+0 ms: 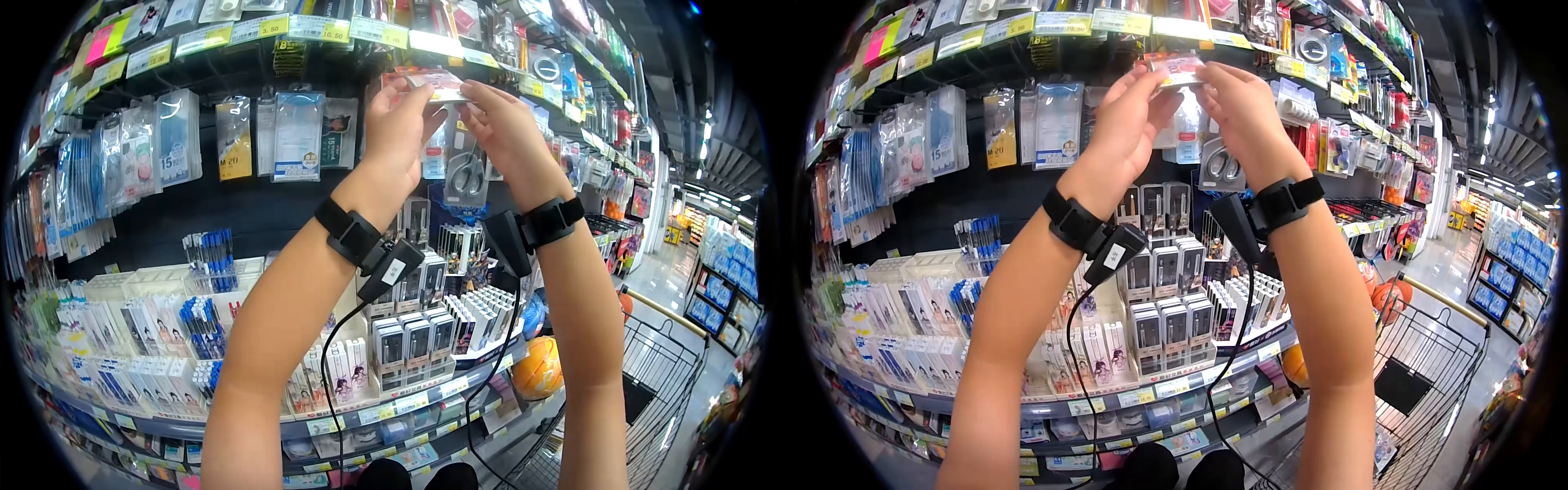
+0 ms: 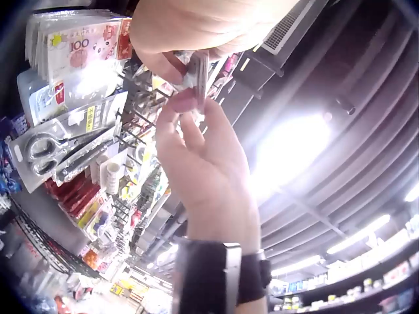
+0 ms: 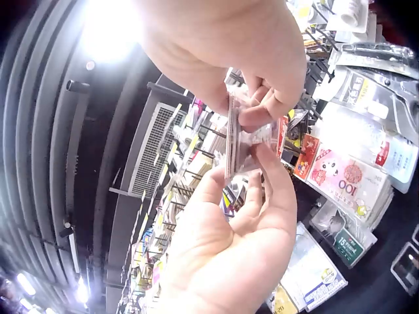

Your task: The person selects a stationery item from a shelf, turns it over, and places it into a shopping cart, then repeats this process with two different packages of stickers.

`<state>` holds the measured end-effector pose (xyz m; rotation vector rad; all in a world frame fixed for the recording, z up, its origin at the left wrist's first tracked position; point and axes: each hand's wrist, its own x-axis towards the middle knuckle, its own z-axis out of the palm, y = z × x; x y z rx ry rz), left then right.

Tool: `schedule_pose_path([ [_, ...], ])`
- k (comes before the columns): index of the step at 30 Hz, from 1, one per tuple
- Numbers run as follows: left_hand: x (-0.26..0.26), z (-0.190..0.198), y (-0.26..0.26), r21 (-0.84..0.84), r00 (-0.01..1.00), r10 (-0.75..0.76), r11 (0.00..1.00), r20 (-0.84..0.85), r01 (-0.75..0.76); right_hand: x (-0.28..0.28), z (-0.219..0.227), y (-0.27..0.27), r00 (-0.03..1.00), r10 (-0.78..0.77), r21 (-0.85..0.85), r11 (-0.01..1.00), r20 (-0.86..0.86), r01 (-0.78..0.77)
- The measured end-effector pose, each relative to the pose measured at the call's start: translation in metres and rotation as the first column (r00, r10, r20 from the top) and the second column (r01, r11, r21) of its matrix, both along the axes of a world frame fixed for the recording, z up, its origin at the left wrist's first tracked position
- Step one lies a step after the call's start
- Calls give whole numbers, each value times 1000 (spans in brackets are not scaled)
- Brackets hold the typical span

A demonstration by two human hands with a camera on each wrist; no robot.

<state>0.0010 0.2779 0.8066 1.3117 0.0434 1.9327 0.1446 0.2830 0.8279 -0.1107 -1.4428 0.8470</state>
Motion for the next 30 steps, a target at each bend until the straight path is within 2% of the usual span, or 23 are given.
schedule_pose_path([
  [8,3,-2,-10,86,995,7,996,-100,1,14,-4,-14,1000,-1,5,1000,22,0],
  [14,13,-1,-18,148,996,25,989,-83,-12,22,-12,-19,1000,-7,23,1000,3,7],
  [18,13,-18,-24,74,982,93,994,-164,-82,28,-31,-25,995,-78,-34,996,61,80],
  [22,11,-68,-22,59,974,138,990,-181,-130,32,-77,-39,967,-216,3,976,135,218],
  [24,6,-106,-34,-26,967,93,994,-236,-102,37,-115,-46,958,-227,49,974,172,222],
  [28,-6,-192,-84,-211,925,-83,978,-371,3,44,-200,-92,936,-172,-83,975,306,206],
  [29,-9,-212,-99,-264,915,-117,964,-386,12,50,-217,-110,924,-115,-191,962,366,195],
  [30,-9,-230,-113,-316,903,-154,948,-401,22,53,-238,-123,929,-94,-222,958,357,182],
])
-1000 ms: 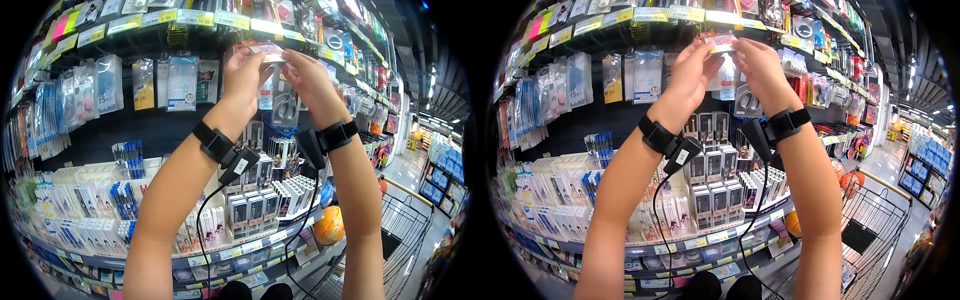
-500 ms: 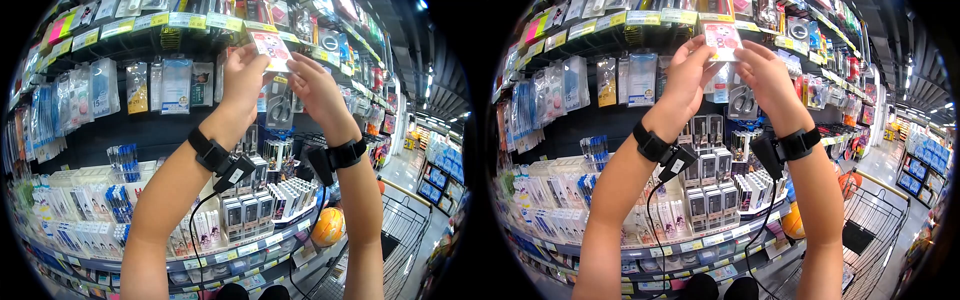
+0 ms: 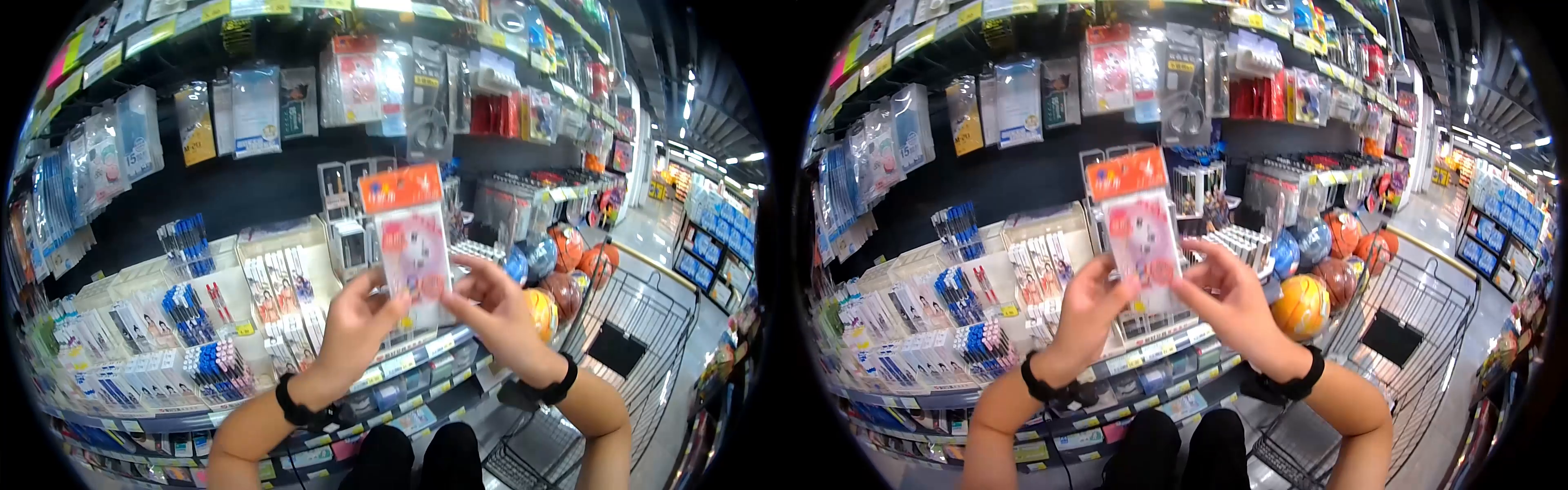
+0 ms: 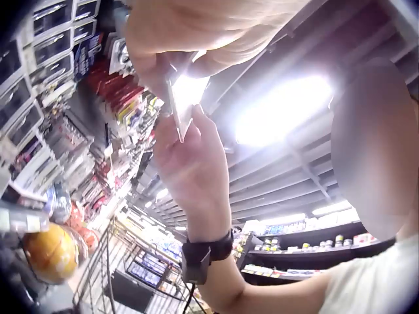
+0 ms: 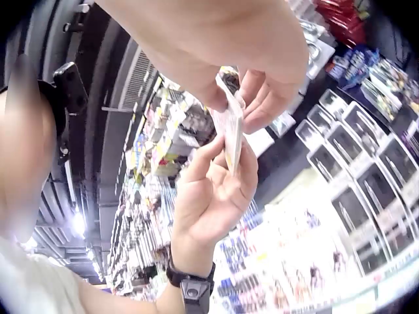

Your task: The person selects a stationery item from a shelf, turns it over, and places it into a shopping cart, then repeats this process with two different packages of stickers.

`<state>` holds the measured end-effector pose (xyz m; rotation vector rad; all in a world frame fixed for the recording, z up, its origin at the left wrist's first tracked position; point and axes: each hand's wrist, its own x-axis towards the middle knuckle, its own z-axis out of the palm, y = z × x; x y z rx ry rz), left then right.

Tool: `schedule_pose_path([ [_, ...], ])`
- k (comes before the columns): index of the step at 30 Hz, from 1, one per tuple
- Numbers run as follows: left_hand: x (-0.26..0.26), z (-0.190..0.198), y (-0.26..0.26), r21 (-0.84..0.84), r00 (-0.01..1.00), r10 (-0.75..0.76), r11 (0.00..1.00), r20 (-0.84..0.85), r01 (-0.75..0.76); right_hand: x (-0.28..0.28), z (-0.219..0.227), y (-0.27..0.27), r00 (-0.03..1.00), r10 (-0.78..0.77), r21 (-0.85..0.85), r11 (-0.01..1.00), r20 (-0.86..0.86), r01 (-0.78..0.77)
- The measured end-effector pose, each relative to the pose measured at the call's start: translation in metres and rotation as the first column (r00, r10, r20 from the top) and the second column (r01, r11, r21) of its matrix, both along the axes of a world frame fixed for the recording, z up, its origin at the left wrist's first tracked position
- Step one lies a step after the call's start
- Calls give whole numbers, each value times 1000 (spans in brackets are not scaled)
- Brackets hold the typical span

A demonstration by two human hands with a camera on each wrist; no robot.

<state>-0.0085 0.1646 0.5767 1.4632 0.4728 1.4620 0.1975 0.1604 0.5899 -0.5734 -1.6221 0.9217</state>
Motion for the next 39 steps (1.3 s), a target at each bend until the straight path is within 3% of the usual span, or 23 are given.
schedule_pose_path([
  [4,5,-62,-38,-99,997,-70,993,-30,67,9,-58,-35,994,104,-259,961,29,-93],
  [5,6,-72,-46,-124,997,-79,989,-17,77,13,-68,-42,993,83,-265,962,81,-59],
  [16,36,-141,-94,-202,991,-125,970,48,132,40,-140,-99,996,91,-345,935,8,-83],
  [25,88,-169,-62,-247,980,-192,949,43,197,90,-156,-93,988,-133,-331,931,78,151],
  [30,114,-190,-37,-277,981,-188,942,36,191,108,-191,-65,989,-136,-411,906,-56,101],
  [34,128,-213,-22,-376,986,-164,912,26,162,117,-234,-44,983,-108,-550,835,-151,7],
  [39,130,-238,-8,-479,987,-162,865,14,149,118,-248,-37,975,-81,-695,713,-208,-89],
])
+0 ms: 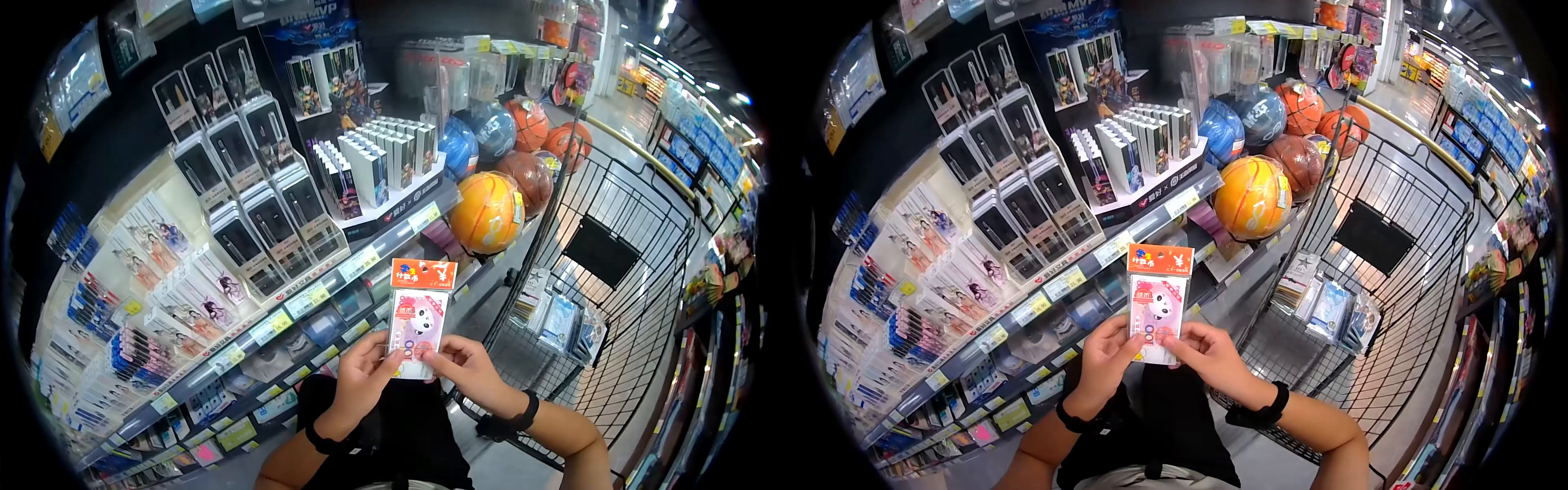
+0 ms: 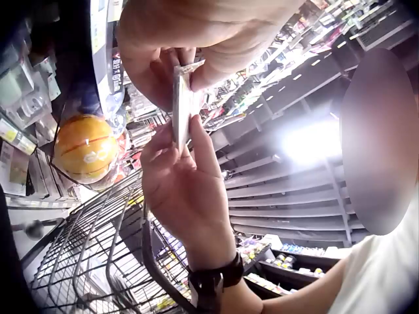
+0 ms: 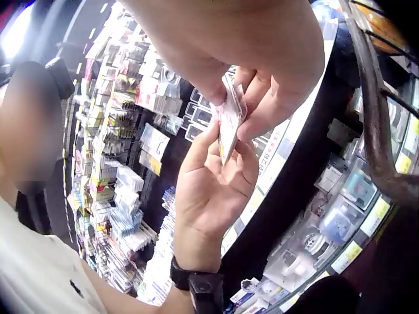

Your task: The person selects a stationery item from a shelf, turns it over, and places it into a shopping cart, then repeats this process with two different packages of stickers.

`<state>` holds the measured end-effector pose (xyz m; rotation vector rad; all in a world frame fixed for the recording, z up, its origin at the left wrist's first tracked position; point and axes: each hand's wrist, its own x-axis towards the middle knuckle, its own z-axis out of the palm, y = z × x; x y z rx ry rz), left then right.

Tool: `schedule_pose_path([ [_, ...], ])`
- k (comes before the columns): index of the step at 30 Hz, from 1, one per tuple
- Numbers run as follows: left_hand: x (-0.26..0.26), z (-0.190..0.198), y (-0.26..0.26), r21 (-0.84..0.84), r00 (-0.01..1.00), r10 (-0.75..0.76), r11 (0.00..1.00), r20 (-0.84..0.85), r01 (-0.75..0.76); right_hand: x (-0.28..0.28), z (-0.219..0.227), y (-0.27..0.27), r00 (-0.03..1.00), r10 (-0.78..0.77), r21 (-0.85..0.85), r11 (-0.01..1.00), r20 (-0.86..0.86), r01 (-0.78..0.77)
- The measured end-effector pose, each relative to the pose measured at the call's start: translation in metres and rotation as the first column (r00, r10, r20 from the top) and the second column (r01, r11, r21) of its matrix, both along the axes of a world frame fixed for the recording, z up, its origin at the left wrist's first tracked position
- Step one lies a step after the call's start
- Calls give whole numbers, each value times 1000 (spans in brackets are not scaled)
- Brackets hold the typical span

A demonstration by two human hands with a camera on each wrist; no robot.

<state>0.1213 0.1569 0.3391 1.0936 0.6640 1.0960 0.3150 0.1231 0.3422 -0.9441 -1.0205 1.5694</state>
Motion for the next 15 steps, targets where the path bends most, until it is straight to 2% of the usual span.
schedule_pose_path([
  [3,1,-11,6,-12,1000,-3,1000,-17,2,7,-7,6,998,23,-33,999,52,-21],
  [4,1,-12,9,-22,1000,-19,1000,-24,18,5,-7,8,1000,10,-65,998,20,-9],
  [8,0,-25,21,-71,995,-91,994,-30,89,9,-22,16,997,35,-94,995,73,-28],
  [12,1,-37,34,-103,988,-153,982,37,156,6,-19,20,1000,18,-120,993,12,-17],
  [15,2,-46,43,-94,975,-201,973,97,210,3,-17,23,999,-12,-163,987,34,17],
])
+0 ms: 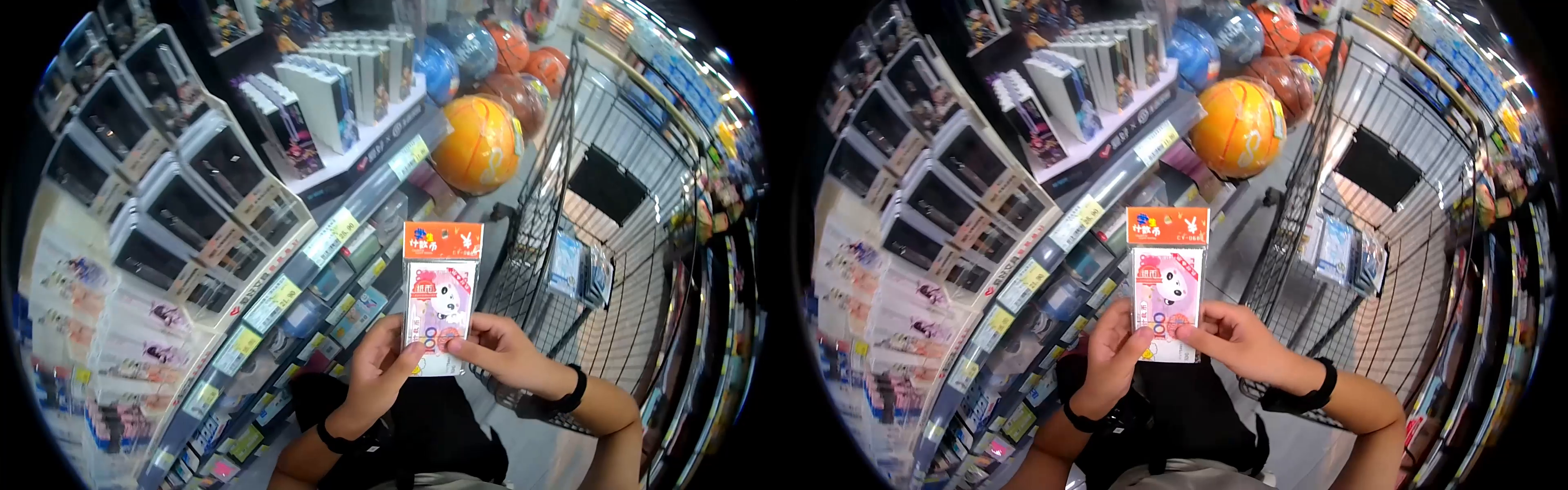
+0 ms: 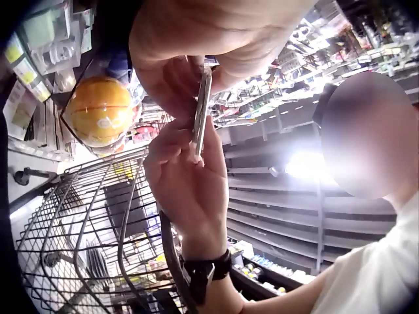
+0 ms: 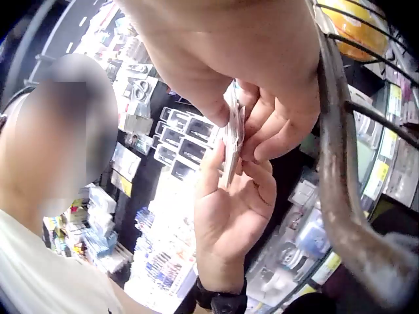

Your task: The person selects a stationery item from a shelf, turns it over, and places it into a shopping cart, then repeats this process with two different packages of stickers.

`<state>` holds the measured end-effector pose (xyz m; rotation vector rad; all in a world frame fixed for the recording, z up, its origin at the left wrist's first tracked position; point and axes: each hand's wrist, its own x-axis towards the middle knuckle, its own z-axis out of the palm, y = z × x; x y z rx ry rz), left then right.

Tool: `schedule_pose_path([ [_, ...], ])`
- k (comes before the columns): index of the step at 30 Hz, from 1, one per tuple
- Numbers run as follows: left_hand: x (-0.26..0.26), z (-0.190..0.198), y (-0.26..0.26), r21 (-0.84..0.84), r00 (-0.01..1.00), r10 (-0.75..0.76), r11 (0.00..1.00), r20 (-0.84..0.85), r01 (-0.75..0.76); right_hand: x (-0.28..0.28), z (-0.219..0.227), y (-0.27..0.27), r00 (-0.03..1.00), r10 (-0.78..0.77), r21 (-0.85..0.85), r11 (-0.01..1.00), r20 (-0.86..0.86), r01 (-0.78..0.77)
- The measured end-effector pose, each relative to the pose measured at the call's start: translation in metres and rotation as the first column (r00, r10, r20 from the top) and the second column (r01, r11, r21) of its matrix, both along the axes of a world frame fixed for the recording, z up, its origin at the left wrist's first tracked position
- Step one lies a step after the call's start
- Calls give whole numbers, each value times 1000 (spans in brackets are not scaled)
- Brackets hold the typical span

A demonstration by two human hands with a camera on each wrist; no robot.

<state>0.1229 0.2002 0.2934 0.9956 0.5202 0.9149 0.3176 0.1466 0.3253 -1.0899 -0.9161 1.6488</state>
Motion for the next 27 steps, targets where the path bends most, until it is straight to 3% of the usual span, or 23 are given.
schedule_pose_path([
  [4,0,-16,12,7,997,-34,999,76,34,0,3,6,994,23,-38,999,107,-18],
  [11,-5,-12,7,-14,988,-46,999,150,49,-10,10,0,978,-77,-24,996,192,83],
  [19,-13,54,-32,92,984,-41,995,173,25,-30,95,-60,919,-182,240,966,349,100],
  [20,-13,67,-40,112,985,-22,994,174,2,-27,103,-67,855,-212,304,950,473,67],
  [22,-8,84,-57,237,987,71,966,146,-105,-28,135,-83,595,-305,451,886,743,-109],
  [24,0,91,-73,371,975,193,902,108,-220,-27,133,-93,313,-642,713,612,700,-342],
  [26,7,106,-93,392,982,32,914,184,-104,-31,144,-111,148,-730,694,537,668,-480],
  [27,12,106,-100,329,971,-57,944,233,-24,-30,144,-118,155,-748,702,500,645,-506],
])
